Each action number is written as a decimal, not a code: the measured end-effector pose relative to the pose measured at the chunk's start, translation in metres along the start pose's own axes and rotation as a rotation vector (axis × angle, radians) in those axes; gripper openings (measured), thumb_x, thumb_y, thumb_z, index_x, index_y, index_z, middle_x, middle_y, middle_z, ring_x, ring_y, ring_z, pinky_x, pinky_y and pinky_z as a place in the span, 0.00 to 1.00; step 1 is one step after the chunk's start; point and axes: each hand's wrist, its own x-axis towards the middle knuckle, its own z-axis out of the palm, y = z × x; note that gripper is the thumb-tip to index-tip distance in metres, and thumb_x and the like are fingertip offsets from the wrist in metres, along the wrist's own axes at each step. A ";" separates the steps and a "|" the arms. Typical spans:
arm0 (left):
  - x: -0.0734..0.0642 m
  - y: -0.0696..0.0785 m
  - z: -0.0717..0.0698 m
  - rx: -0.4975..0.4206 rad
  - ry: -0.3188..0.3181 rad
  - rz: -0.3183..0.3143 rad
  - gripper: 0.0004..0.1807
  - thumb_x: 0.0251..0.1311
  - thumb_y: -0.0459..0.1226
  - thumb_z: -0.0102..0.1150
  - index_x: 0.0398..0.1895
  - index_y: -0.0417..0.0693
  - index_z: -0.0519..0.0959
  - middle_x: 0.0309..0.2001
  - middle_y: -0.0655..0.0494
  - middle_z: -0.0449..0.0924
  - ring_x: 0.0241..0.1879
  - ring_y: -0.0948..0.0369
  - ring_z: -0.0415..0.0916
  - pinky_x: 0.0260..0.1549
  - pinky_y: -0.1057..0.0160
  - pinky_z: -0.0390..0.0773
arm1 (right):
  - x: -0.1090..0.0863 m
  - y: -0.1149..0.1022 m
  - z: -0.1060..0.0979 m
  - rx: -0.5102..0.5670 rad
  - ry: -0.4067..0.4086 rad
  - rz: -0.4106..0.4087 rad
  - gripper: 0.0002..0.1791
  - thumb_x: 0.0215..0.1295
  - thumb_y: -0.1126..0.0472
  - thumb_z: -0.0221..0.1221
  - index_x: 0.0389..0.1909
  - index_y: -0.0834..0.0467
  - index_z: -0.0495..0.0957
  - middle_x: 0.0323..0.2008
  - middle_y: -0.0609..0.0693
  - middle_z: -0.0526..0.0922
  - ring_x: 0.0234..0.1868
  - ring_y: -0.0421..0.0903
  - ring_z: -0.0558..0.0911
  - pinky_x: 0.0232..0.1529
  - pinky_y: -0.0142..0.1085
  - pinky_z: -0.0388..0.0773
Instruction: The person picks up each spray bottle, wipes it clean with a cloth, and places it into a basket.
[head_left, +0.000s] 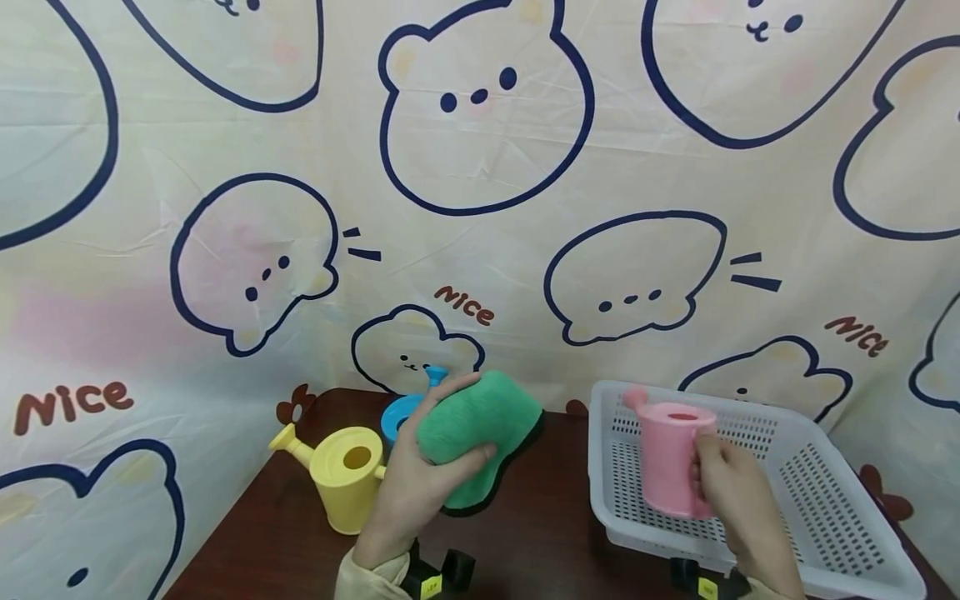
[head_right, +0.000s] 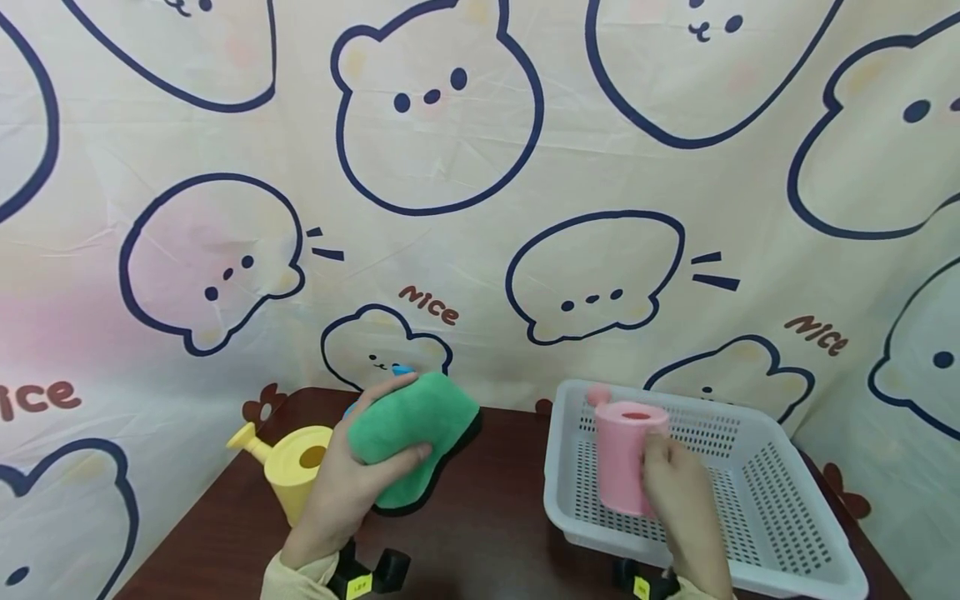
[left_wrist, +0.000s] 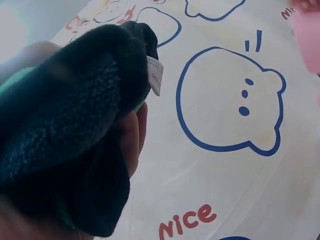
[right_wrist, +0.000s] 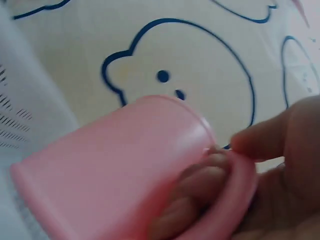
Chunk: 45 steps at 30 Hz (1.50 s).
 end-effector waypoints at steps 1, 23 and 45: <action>0.000 0.000 0.000 0.000 0.005 0.002 0.40 0.60 0.29 0.73 0.74 0.65 0.72 0.74 0.57 0.72 0.64 0.47 0.75 0.61 0.44 0.79 | 0.003 0.002 0.002 -0.029 -0.026 0.000 0.33 0.84 0.40 0.29 0.41 0.62 0.71 0.32 0.50 0.74 0.33 0.46 0.75 0.32 0.38 0.76; -0.002 0.009 -0.005 -0.101 0.263 0.047 0.41 0.57 0.21 0.69 0.75 0.50 0.70 0.69 0.54 0.76 0.61 0.51 0.78 0.54 0.55 0.85 | 0.016 0.013 0.017 -0.302 -0.240 0.017 0.32 0.80 0.41 0.51 0.58 0.68 0.81 0.49 0.66 0.84 0.45 0.54 0.80 0.43 0.46 0.82; -0.003 0.013 -0.007 -0.131 0.299 0.063 0.41 0.58 0.20 0.68 0.75 0.49 0.70 0.67 0.52 0.77 0.61 0.52 0.79 0.53 0.57 0.87 | 0.015 0.018 0.005 -0.380 -0.245 -0.009 0.23 0.74 0.51 0.62 0.49 0.70 0.84 0.35 0.55 0.86 0.34 0.45 0.82 0.35 0.39 0.82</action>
